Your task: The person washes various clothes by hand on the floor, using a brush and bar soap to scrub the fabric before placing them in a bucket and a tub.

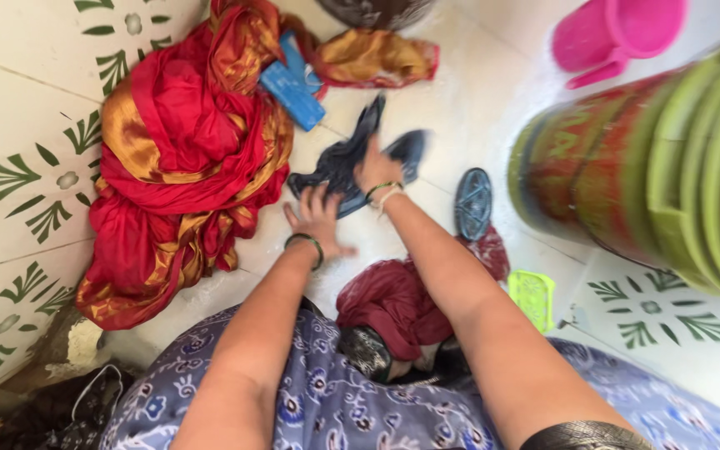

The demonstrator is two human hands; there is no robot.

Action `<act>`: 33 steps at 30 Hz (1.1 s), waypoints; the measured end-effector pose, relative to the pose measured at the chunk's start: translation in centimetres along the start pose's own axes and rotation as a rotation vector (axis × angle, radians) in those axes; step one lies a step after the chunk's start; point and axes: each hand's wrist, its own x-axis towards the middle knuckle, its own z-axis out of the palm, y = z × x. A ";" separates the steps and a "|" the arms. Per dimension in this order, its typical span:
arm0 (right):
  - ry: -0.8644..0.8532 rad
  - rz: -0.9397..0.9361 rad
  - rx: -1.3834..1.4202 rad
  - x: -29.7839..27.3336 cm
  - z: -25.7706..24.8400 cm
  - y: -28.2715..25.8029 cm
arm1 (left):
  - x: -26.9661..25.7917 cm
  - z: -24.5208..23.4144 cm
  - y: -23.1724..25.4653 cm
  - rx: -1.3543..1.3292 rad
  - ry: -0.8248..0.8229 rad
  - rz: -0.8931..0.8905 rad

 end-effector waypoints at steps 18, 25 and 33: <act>0.486 -0.061 0.948 -12.6 -14.0 -5.1 | -0.8 -4.8 8.0 -2.176 0.530 0.227; 0.429 -0.499 0.765 -20.0 -11.8 -3.7 | 3.2 -1.7 8.1 -2.298 0.310 0.469; 0.581 -0.636 0.638 -8.3 -8.5 2.6 | 1.3 -2.4 12.0 -2.168 0.469 0.181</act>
